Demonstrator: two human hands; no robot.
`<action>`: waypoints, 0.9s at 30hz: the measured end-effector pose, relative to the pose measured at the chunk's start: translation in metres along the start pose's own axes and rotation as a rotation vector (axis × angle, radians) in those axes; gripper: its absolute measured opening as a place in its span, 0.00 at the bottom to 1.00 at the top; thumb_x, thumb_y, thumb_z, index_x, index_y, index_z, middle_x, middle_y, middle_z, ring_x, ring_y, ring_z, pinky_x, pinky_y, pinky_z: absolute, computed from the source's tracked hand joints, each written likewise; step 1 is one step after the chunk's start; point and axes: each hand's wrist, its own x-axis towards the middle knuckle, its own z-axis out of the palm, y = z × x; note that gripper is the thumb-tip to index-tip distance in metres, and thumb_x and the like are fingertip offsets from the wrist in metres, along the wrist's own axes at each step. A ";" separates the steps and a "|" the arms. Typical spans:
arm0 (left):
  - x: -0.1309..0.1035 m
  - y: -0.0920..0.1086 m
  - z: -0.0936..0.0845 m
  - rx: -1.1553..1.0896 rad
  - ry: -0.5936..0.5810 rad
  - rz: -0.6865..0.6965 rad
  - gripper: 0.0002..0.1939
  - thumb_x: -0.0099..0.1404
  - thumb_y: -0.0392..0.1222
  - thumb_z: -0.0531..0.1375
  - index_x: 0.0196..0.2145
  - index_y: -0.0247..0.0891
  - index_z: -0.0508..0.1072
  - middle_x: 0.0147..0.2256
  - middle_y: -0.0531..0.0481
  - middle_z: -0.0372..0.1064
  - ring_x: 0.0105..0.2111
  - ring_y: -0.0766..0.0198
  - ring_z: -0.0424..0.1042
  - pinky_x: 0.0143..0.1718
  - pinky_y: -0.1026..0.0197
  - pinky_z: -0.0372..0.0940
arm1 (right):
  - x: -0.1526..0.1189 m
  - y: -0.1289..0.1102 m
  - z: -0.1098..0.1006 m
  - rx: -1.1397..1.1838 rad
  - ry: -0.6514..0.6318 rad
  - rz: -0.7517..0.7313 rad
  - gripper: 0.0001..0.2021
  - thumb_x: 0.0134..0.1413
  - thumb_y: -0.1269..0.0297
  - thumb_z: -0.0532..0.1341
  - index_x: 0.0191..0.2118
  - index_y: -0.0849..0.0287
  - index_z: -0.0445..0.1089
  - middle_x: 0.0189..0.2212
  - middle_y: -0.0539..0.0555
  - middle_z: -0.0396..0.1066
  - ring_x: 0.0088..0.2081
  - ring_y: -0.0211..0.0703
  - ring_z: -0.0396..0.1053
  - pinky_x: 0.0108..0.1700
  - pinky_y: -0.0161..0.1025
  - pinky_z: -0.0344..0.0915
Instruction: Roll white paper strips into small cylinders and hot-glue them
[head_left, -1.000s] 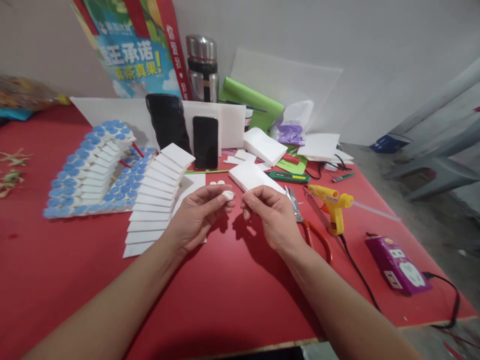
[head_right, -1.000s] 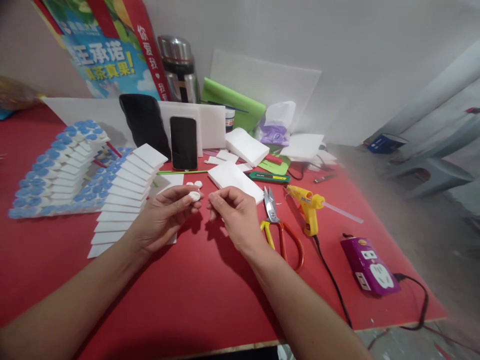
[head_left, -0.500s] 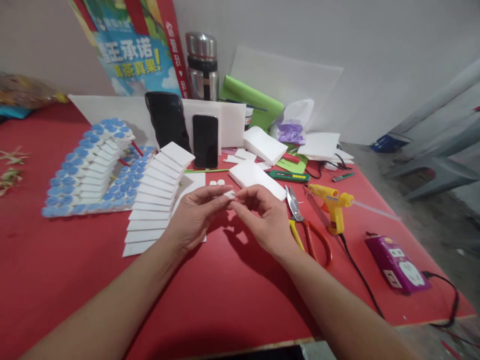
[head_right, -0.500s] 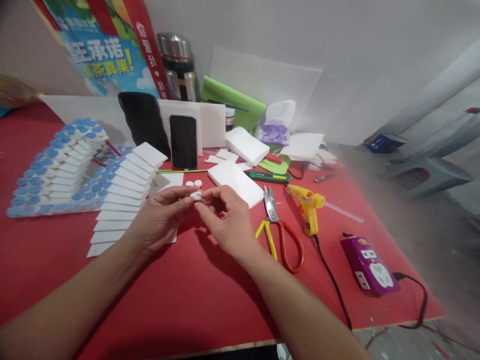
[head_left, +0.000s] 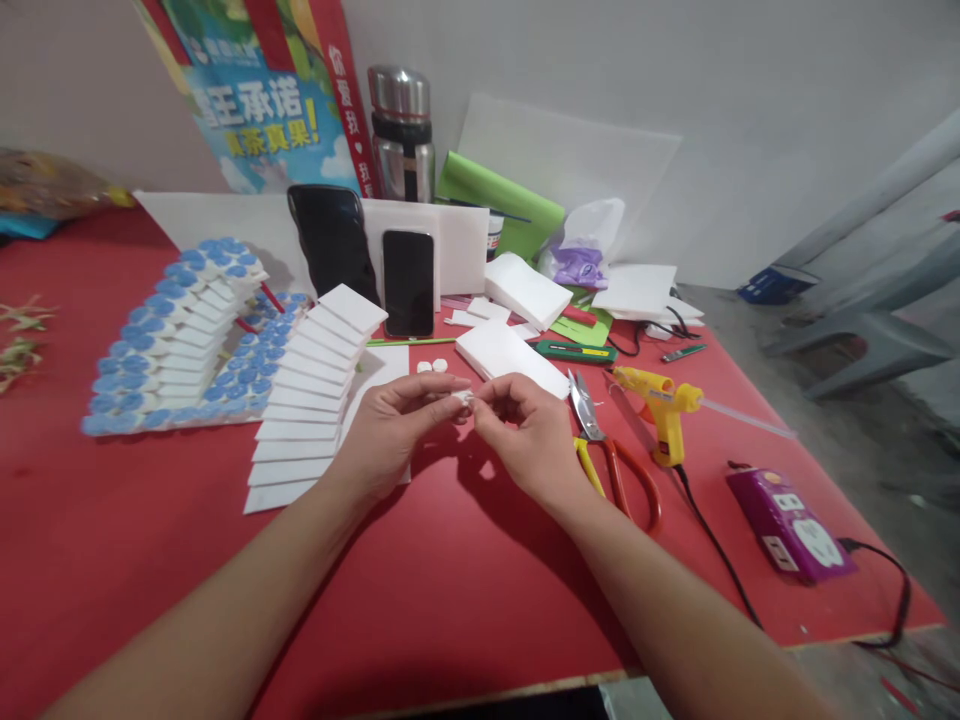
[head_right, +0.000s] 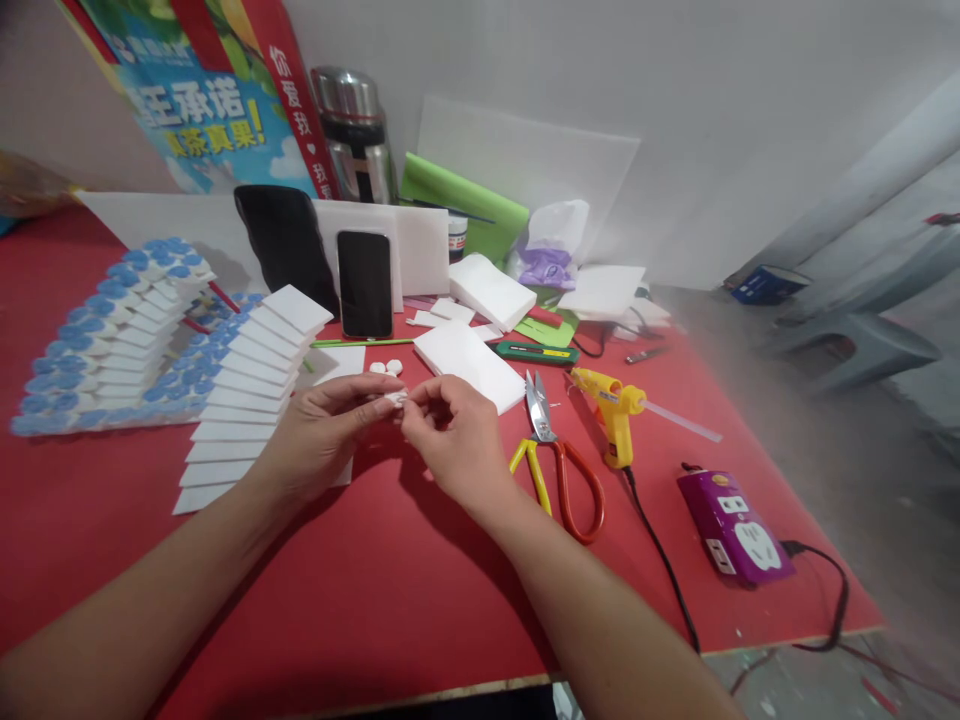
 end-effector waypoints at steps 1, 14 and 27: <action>0.000 0.000 0.000 -0.043 -0.002 -0.037 0.12 0.53 0.40 0.77 0.37 0.39 0.86 0.33 0.46 0.81 0.34 0.62 0.77 0.41 0.60 0.73 | 0.000 0.000 0.000 0.024 -0.015 0.021 0.05 0.58 0.61 0.65 0.34 0.55 0.71 0.26 0.48 0.72 0.25 0.38 0.67 0.23 0.34 0.64; 0.005 0.011 -0.004 -0.461 0.109 -0.354 0.09 0.59 0.22 0.69 0.36 0.29 0.82 0.33 0.44 0.79 0.28 0.70 0.77 0.34 0.70 0.75 | -0.024 -0.028 -0.074 -1.108 0.063 -0.149 0.15 0.69 0.60 0.56 0.28 0.56 0.66 0.21 0.55 0.70 0.21 0.44 0.64 0.25 0.40 0.44; -0.008 0.009 0.008 -0.319 -0.110 -0.190 0.13 0.51 0.32 0.77 0.36 0.33 0.84 0.34 0.47 0.81 0.31 0.67 0.78 0.40 0.66 0.74 | -0.052 -0.022 -0.043 -0.414 0.026 -0.396 0.12 0.68 0.67 0.59 0.54 0.51 0.71 0.41 0.55 0.73 0.34 0.43 0.72 0.40 0.41 0.70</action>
